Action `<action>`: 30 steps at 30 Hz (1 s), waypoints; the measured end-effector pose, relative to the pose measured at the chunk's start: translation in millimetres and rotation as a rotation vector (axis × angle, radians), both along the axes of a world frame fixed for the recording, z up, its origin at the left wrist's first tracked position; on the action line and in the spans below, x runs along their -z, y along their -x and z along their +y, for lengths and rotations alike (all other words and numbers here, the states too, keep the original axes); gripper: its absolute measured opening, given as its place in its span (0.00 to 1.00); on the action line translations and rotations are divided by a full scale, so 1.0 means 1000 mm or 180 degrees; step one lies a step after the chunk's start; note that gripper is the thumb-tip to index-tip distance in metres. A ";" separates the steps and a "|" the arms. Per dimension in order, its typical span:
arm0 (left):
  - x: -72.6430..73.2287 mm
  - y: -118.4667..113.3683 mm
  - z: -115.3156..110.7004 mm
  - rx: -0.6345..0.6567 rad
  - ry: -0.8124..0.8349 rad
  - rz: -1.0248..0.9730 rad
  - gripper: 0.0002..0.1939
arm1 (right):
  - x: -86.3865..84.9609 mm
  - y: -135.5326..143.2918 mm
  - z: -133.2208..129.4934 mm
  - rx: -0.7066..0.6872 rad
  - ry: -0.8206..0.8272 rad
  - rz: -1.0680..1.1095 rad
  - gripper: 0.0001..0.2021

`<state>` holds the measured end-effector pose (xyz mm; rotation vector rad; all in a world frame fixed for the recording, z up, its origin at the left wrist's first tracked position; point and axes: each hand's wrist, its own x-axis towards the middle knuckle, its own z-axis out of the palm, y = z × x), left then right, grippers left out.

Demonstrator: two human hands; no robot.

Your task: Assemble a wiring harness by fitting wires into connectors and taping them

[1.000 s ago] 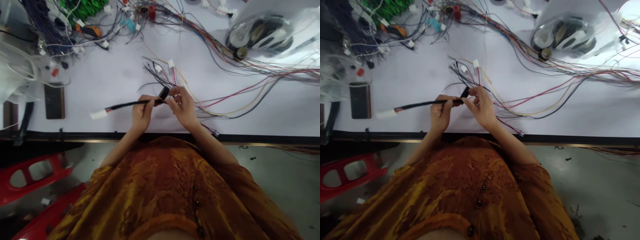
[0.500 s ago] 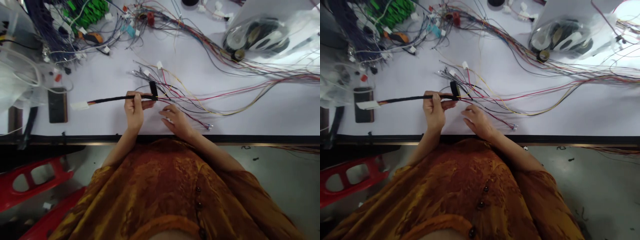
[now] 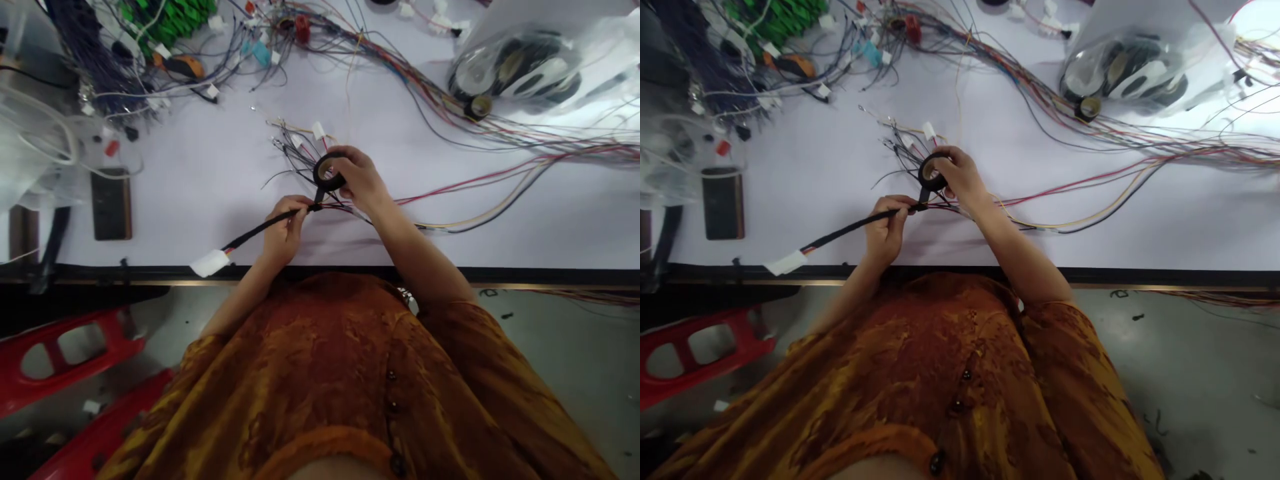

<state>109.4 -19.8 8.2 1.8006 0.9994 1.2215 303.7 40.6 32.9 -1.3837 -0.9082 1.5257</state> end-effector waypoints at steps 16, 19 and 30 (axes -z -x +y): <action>-0.008 0.000 0.001 0.0156 0.0177 -0.0021 0.07 | 0.003 -0.010 -0.005 -0.0696 0.0300 -0.0020 0.07; -0.009 0.000 0.003 0.0104 0.0000 0.0008 0.05 | -0.005 -0.014 -0.008 -0.0878 0.0381 -0.0034 0.05; -0.009 -0.002 -0.003 0.0136 0.0311 -0.0103 0.05 | -0.006 -0.005 0.003 -0.1399 0.0081 -0.1188 0.05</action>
